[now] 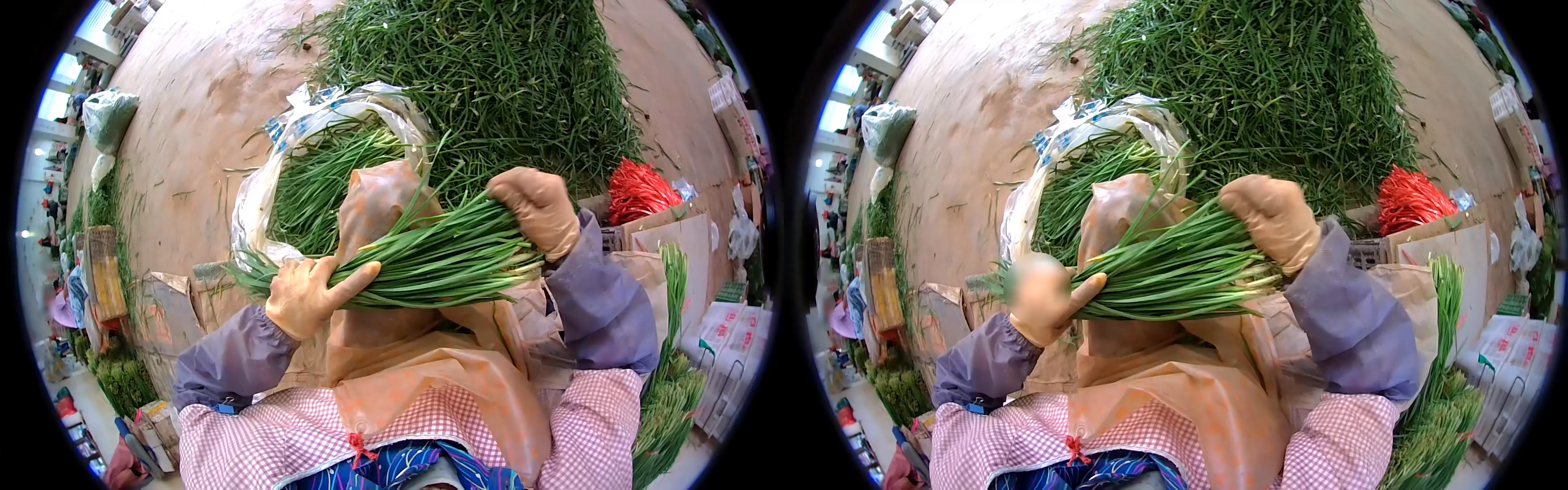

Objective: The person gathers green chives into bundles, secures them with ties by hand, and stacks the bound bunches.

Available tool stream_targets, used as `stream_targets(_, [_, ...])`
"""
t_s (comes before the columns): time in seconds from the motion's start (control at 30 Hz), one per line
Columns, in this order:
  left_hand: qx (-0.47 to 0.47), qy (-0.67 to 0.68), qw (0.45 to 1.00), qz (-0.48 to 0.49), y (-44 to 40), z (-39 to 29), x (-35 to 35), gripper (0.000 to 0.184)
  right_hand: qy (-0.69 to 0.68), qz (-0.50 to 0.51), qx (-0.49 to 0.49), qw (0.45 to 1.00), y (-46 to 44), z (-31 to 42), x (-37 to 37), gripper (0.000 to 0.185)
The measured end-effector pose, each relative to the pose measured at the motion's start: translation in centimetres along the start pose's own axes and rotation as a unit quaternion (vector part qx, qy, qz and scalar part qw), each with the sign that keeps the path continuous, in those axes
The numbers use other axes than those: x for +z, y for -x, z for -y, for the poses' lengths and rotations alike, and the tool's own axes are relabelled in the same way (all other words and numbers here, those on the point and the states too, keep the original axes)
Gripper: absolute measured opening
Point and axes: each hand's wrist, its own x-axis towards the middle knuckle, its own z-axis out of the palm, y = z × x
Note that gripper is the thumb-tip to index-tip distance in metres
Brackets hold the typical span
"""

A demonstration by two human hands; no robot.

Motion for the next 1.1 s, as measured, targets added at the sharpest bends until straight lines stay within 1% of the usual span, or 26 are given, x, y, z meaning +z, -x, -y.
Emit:
stream_targets(0.03, [0.019,0.015,0.999,-0.027,-0.1,0.3,0.1,0.064,-0.068,-0.057,0.053,0.995,0.2,-0.1,0.2,0.021])
stream_targets(0.07, [0.020,0.013,0.999,-0.025,0.1,0.4,0.3,0.063,-0.142,-0.137,0.111,0.974,0.3,0.2,-0.3,0.019])
stream_targets(0.1, [0.024,0.011,0.999,-0.024,0.2,0.6,0.7,0.063,-0.217,-0.216,0.145,0.941,0.2,-1.2,-1.0,0.018])
stream_targets(0.13, [0.027,0.009,0.999,-0.023,0.3,0.7,0.9,0.063,-0.262,-0.273,0.160,0.912,0.1,-3.2,-2.7,0.018])
stream_targets(0.17, [0.026,0.014,0.999,-0.027,0.3,0.8,1.0,0.063,-0.268,-0.328,0.220,0.879,-0.1,-5.3,-4.7,0.013])
stream_targets(0.2, [0.023,0.019,0.999,-0.031,0.2,0.7,0.9,0.062,-0.135,-0.266,0.283,0.912,0.0,-8.6,-7.3,0.016])
stream_targets(0.23, [0.020,0.023,0.999,-0.034,0.2,0.7,0.9,0.062,0.002,-0.197,0.338,0.920,-0.1,-10.7,-8.9,0.027])
stream_targets(0.27, [0.021,0.015,0.999,-0.026,0.1,0.8,0.8,0.063,0.100,-0.157,0.215,0.959,-0.3,-9.2,-7.9,0.042])
stream_targets(0.3, [0.019,0.010,1.000,-0.013,0.1,0.9,0.8,0.064,0.192,-0.110,0.088,0.971,-0.9,-6.3,-6.1,0.058])
stream_targets(0.33, [0.018,0.005,1.000,0.001,0.2,0.7,0.8,0.065,0.188,-0.017,0.034,0.981,-2.4,-2.3,-4.8,0.079])
stream_targets(0.37, [0.014,-0.021,1.000,0.007,0.1,0.5,0.6,0.066,0.118,0.069,0.008,0.991,-3.3,0.3,-3.4,0.087])
stream_targets(0.4, [0.011,-0.048,0.999,0.012,-0.1,0.1,0.4,0.068,0.034,0.159,0.049,0.986,-4.0,2.5,-2.0,0.091])
stream_targets(0.43, [0.008,-0.075,0.997,0.016,-0.2,-0.1,0.0,0.069,0.021,0.227,0.041,0.973,-4.7,3.1,-0.6,0.090])
stream_targets(0.47, [0.017,-0.101,0.994,0.047,-0.3,-0.1,-0.4,0.071,0.097,0.278,0.047,0.955,-5.0,2.6,0.9,0.084])
stream_targets(0.5, [0.023,-0.108,0.993,0.042,-0.3,-0.1,-0.7,0.071,0.180,0.299,0.023,0.937,-5.2,2.7,2.1,0.068])
stream_targets(0.57, [0.033,-0.123,0.991,0.035,-0.3,-0.1,-0.9,0.071,0.214,0.401,0.061,0.889,-5.0,1.4,3.5,0.055])
stream_targets(0.63, [0.037,-0.123,0.992,0.021,-0.1,-0.1,-0.7,0.071,0.115,0.362,0.098,0.920,-3.4,2.4,3.8,0.048])
stream_targets(0.67, [0.041,-0.122,0.992,0.013,-0.1,-0.1,-0.5,0.071,0.079,0.353,0.084,0.928,-3.0,3.2,4.1,0.039])
stream_targets(0.77, [0.054,-0.096,0.994,0.010,-0.4,0.0,-0.1,0.072,0.072,0.216,-0.074,0.971,-1.1,2.8,5.3,0.028])
stream_targets(0.8, [0.055,-0.079,0.995,0.023,-0.4,0.0,-0.3,0.072,0.055,0.212,-0.081,0.972,-0.7,2.8,5.4,0.019])
stream_targets(0.9, [0.021,-0.064,0.997,0.032,-0.4,-0.3,-0.6,0.072,-0.065,0.150,0.055,0.985,0.5,3.4,5.7,0.015])
stream_targets(0.93, [0.022,-0.065,0.997,0.020,-0.3,-0.3,-0.8,0.071,-0.084,0.106,0.070,0.988,0.8,3.3,5.8,0.014])
stream_targets(0.97, [0.010,-0.063,0.998,0.006,-0.2,-0.3,-0.7,0.070,-0.210,0.069,0.129,0.967,1.3,2.7,6.1,0.016])
stream_targets(1.03, [-0.011,-0.058,0.998,-0.021,0.1,-0.5,-0.2,0.069,-0.317,0.011,0.165,0.934,1.4,3.2,5.6,0.017])
stream_targets(1.07, [-0.020,-0.065,0.998,-0.013,0.2,-0.6,-0.1,0.071,-0.321,-0.016,0.181,0.929,1.3,3.7,4.9,0.016])
stream_targets(1.1, [-0.032,-0.048,0.998,-0.006,0.4,-0.6,0.2,0.072,-0.366,-0.080,0.187,0.908,1.2,3.0,4.9,0.018])
